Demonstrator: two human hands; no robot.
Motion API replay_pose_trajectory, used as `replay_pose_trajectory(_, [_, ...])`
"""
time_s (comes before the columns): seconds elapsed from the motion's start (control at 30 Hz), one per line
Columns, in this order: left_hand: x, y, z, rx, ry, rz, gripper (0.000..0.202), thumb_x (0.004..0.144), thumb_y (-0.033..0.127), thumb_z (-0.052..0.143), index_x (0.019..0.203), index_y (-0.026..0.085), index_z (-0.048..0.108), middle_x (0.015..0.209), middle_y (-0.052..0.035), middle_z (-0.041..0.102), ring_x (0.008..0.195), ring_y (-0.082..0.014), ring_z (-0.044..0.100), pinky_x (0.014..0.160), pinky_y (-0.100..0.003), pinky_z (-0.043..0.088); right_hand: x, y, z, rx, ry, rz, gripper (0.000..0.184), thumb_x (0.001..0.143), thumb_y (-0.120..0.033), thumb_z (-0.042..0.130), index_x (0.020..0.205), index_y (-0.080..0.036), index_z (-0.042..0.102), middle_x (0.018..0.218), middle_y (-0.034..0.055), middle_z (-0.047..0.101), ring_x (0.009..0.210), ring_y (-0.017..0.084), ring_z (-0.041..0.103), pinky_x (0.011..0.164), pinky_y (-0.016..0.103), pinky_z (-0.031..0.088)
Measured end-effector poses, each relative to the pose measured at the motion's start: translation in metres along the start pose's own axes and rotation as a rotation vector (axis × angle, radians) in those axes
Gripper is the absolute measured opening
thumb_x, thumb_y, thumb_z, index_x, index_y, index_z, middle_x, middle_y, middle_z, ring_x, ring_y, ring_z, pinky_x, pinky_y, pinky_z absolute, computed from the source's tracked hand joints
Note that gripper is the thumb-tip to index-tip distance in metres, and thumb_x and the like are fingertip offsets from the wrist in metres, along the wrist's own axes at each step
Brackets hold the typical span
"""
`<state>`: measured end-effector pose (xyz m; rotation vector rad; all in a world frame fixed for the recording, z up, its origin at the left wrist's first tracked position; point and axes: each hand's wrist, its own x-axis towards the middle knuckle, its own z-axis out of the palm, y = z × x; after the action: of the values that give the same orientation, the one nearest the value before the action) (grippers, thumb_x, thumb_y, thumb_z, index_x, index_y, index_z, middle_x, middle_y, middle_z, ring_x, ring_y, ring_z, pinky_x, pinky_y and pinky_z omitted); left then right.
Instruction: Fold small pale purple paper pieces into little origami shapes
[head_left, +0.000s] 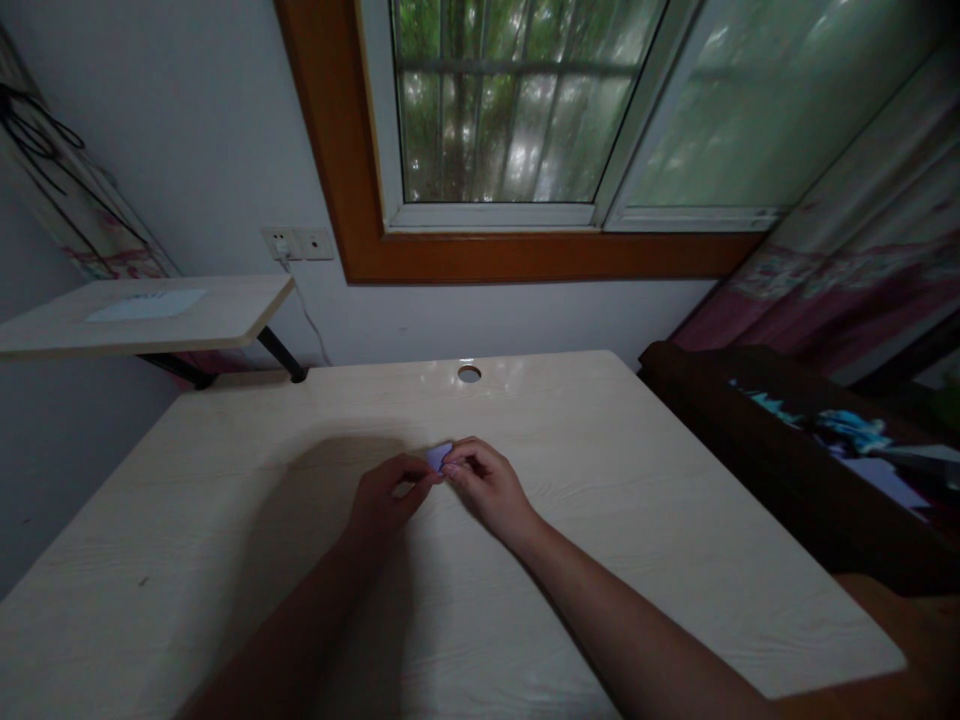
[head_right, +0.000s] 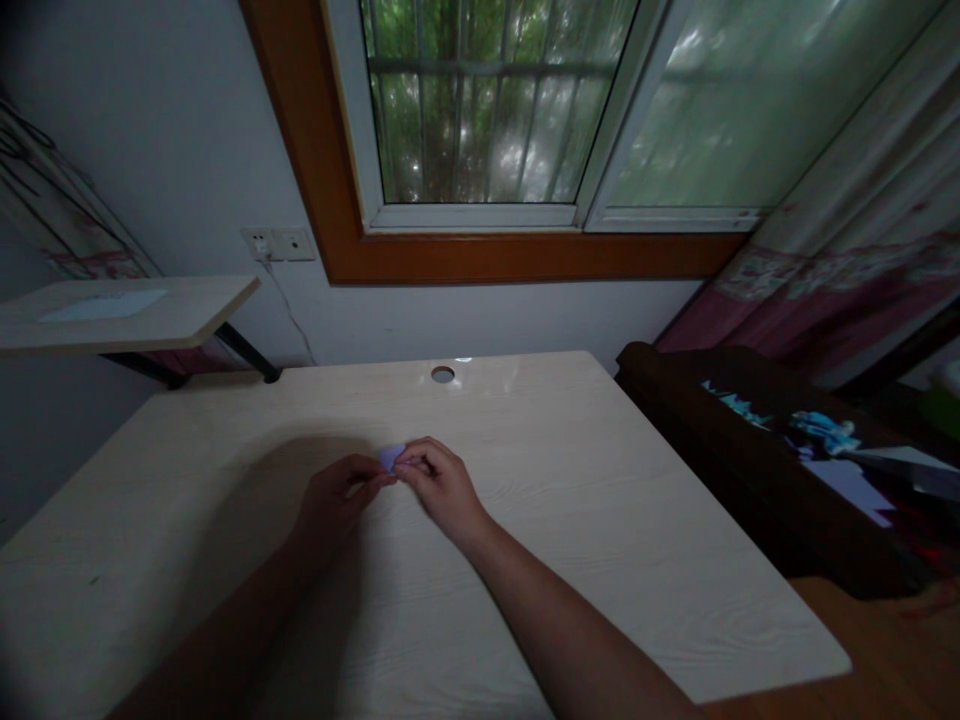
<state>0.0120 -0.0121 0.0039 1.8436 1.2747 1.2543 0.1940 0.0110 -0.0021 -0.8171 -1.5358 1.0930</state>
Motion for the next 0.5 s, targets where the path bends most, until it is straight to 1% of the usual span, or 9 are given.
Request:
replay_pose_trajectory(0.2, [0.0003, 0.0017, 0.0008, 0.012, 0.025, -0.015, 0.010, 0.081, 0.029, 0.068, 0.079, 0.019, 0.069, 0.077, -0.0022, 0.073, 0.070, -0.0154, 0.069, 0.069, -0.025, 0.056, -0.0009, -0.0008, 0.0023, 0.049, 0.013, 0.054, 0.012, 0.083, -0.031, 0.069, 0.084, -0.020, 0.065, 0.083, 0.0019, 0.064, 0.076, 0.015, 0.060, 0.070, 0.027, 0.048])
replay_pose_trajectory(0.37, [-0.0022, -0.0025, 0.0014, 0.026, 0.010, 0.028, 0.010, 0.081, 0.028, 0.067, 0.082, 0.019, 0.069, 0.079, -0.0034, 0.074, 0.071, -0.0157, 0.070, 0.069, -0.025, 0.056, -0.0016, 0.0007, 0.0046, 0.131, 0.013, 0.127, 0.017, 0.081, -0.035, 0.069, 0.085, -0.021, 0.063, 0.078, 0.0010, 0.065, 0.070, 0.014, 0.060, 0.065, 0.026, 0.047])
replay_pose_trajectory(0.5, [-0.0029, -0.0032, 0.0013, 0.048, 0.010, 0.063, 0.010, 0.081, 0.028, 0.069, 0.084, 0.018, 0.067, 0.080, -0.0033, 0.073, 0.072, -0.0152, 0.069, 0.070, -0.025, 0.056, -0.0012, -0.0001, 0.0048, 0.165, 0.016, 0.149, 0.016, 0.080, -0.034, 0.071, 0.084, -0.020, 0.063, 0.077, 0.0005, 0.064, 0.068, 0.014, 0.059, 0.064, 0.026, 0.046])
